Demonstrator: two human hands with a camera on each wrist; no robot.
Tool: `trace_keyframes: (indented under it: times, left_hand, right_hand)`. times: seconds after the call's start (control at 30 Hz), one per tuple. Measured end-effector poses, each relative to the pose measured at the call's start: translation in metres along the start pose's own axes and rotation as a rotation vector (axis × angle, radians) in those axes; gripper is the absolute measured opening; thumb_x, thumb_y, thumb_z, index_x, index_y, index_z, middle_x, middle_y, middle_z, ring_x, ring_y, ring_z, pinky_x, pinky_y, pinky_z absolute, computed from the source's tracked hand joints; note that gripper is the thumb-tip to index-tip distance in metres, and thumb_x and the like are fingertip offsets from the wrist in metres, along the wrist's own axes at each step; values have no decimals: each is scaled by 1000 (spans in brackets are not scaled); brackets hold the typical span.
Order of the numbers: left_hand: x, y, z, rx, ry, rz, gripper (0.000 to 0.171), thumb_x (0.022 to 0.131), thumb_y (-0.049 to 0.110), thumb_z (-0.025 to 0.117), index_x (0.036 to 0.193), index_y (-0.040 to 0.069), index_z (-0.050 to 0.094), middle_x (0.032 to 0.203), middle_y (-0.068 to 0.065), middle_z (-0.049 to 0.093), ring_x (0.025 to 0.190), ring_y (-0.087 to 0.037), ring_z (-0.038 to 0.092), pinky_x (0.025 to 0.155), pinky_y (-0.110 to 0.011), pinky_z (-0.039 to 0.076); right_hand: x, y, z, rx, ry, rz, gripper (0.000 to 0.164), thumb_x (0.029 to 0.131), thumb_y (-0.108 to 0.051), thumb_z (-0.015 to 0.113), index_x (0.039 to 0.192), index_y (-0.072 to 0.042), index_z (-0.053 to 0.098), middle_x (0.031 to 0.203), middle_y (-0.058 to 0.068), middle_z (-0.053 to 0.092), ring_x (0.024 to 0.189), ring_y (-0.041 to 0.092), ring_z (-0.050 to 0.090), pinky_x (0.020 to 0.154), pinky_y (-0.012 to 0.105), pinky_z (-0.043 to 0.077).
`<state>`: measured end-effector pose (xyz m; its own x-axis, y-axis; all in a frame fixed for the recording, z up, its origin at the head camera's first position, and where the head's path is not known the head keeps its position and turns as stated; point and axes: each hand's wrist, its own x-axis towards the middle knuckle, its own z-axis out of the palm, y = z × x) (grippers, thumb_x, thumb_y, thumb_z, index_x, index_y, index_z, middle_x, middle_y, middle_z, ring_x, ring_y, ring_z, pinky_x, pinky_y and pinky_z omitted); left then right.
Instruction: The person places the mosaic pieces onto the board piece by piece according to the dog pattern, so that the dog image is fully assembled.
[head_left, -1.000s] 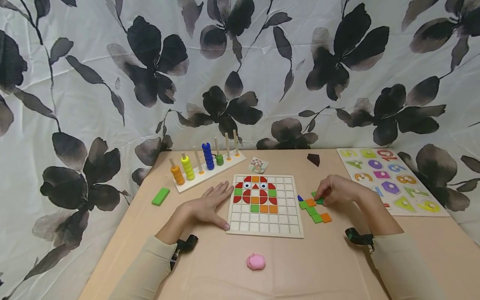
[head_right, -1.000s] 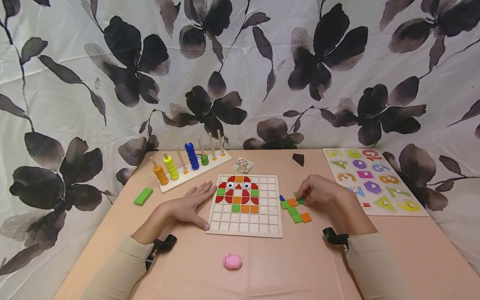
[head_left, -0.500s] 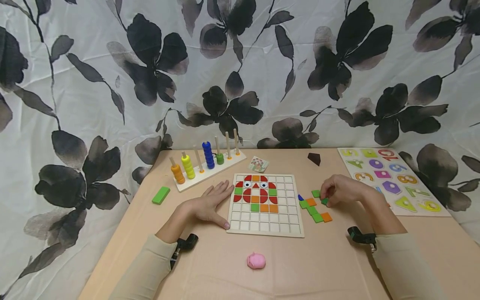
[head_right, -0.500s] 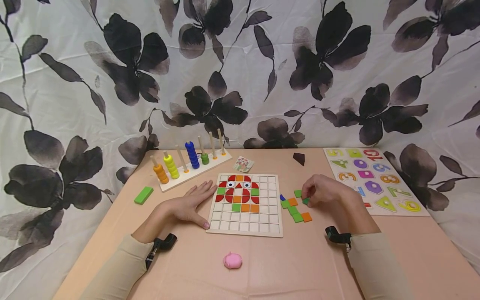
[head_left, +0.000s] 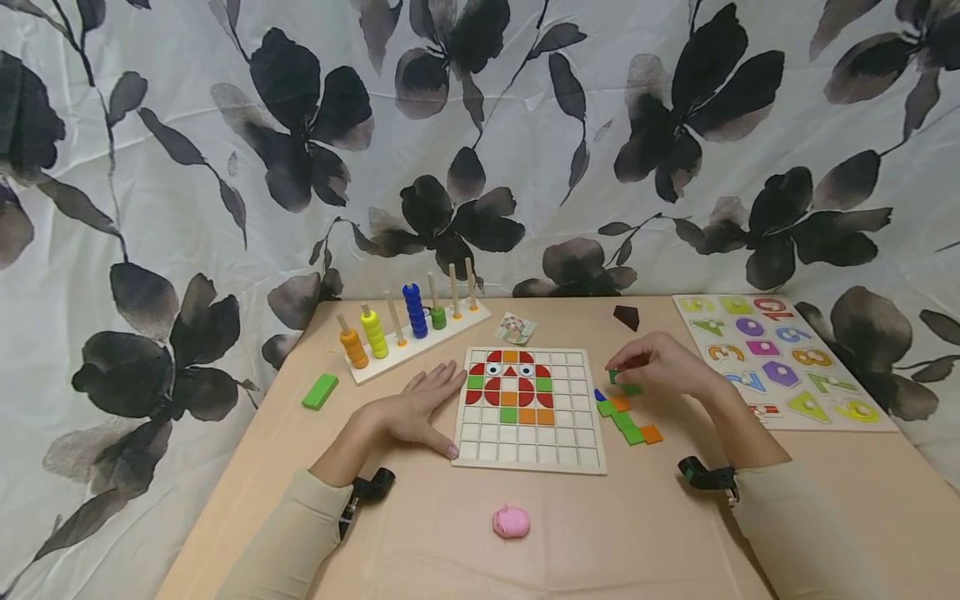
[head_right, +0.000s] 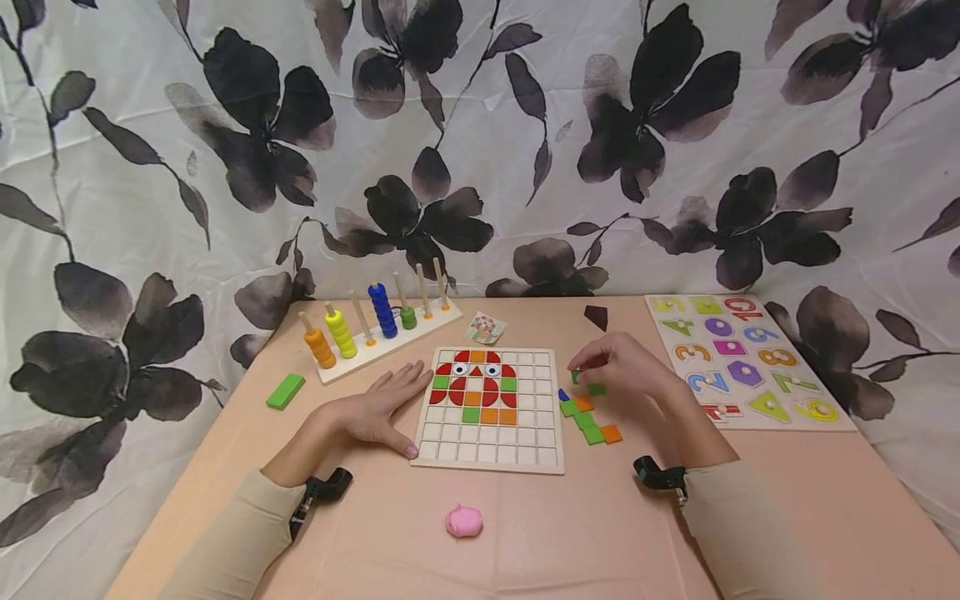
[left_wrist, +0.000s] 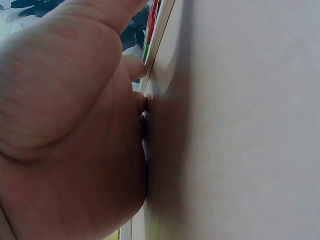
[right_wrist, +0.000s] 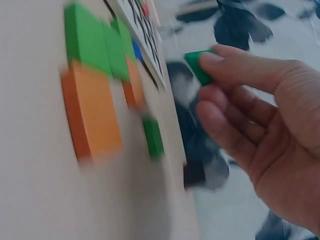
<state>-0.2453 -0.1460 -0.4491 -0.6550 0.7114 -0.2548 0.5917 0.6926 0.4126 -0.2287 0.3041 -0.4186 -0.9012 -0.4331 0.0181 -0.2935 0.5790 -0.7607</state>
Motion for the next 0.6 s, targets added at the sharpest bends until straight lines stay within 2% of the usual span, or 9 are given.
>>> trace_keyframes:
  times: [0.13, 0.3, 0.5, 0.6]
  left_hand:
    - [0, 0, -1, -5, -2, -1, 127, 64, 77, 68, 156, 22, -2, 161, -8, -12, 147, -27, -11, 117, -50, -5]
    - [1, 1, -1, -3, -4, -5, 128, 64, 77, 68, 155, 22, -2, 161, -7, -12, 146, -26, -11, 117, -49, -5]
    - [2, 0, 0, -2, -8, -2, 127, 64, 77, 67, 155, 22, -2, 161, -7, -12, 147, -26, -11, 117, -50, -5]
    - [2, -1, 0, -2, -9, -8, 127, 63, 78, 67, 155, 23, -2, 161, -7, -12, 147, -25, -11, 117, -49, -5]
  right_hand:
    - [12, -19, 20, 26, 5, -22, 18, 84, -12, 74, 101, -6, 74, 96, 2, 72, 81, 22, 60, 68, 25, 52]
    - [21, -35, 43, -6, -70, -67, 12, 83, -12, 75, 95, -10, 75, 84, -1, 70, 74, 21, 58, 61, 26, 50]
    - [25, -39, 60, -43, -131, -61, 10, 81, -13, 77, 90, -17, 76, 75, -4, 68, 67, 16, 58, 56, 25, 49]
    - [26, -39, 64, -55, -149, -83, 10, 80, -15, 78, 89, -19, 76, 75, -4, 69, 67, 16, 59, 57, 26, 49]
